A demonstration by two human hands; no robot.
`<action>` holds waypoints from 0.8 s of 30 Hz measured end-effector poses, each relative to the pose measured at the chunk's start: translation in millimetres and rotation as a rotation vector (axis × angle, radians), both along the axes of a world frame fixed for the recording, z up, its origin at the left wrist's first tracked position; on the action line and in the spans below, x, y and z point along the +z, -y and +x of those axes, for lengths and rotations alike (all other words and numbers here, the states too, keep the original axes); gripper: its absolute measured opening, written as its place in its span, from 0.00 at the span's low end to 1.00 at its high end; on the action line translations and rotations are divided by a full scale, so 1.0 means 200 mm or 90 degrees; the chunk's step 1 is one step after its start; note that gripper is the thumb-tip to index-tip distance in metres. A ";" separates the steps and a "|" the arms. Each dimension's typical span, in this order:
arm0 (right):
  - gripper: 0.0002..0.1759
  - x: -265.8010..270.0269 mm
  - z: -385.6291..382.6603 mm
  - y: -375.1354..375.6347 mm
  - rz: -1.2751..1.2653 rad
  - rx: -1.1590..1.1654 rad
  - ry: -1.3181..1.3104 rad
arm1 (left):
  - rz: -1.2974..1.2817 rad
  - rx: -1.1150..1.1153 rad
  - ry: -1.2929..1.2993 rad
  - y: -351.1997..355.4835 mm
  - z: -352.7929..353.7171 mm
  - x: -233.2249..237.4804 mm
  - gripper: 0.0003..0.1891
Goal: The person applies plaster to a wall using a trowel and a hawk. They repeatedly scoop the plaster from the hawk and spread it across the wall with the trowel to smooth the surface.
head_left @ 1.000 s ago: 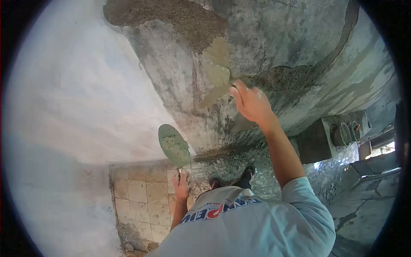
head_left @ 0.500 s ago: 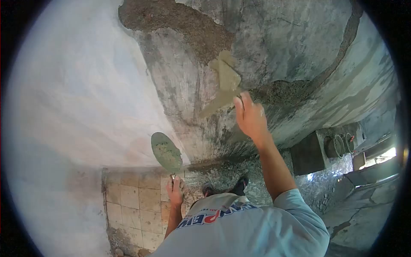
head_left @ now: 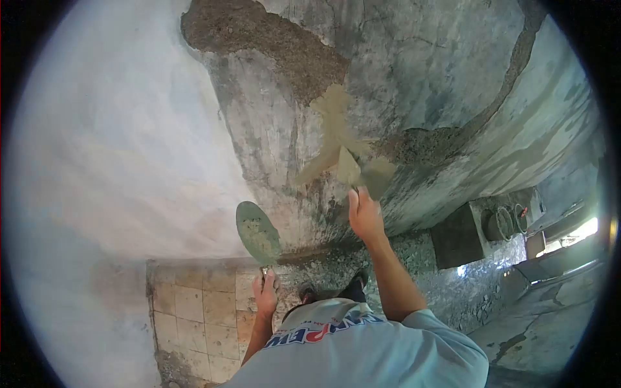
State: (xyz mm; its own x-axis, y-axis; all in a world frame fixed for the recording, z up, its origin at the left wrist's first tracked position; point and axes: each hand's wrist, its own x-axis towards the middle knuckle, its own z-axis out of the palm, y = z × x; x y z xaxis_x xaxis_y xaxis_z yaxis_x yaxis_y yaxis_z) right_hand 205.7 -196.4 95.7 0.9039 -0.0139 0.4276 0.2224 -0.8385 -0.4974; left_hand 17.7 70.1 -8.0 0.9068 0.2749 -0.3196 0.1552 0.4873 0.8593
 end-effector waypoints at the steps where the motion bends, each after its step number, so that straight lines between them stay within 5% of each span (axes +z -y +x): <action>1: 0.23 -0.03 -0.04 0.03 0.036 0.014 -0.002 | 0.011 -0.017 0.002 0.00 -0.01 0.00 0.10; 5: 0.22 0.14 -0.16 0.06 0.290 0.065 -0.197 | -0.009 -0.068 -0.017 -0.01 -0.01 -0.01 0.08; 11: 0.20 0.55 -0.03 0.02 0.212 0.206 -0.069 | -0.044 -0.059 -0.002 0.10 0.01 0.02 0.07; 14: 0.21 0.58 0.11 0.00 0.113 0.200 0.027 | -0.034 -0.026 0.000 0.17 0.02 0.04 0.07; 24: 0.24 0.53 0.16 -0.03 0.071 0.144 -0.041 | -0.021 0.049 -0.049 0.30 -0.07 0.12 0.11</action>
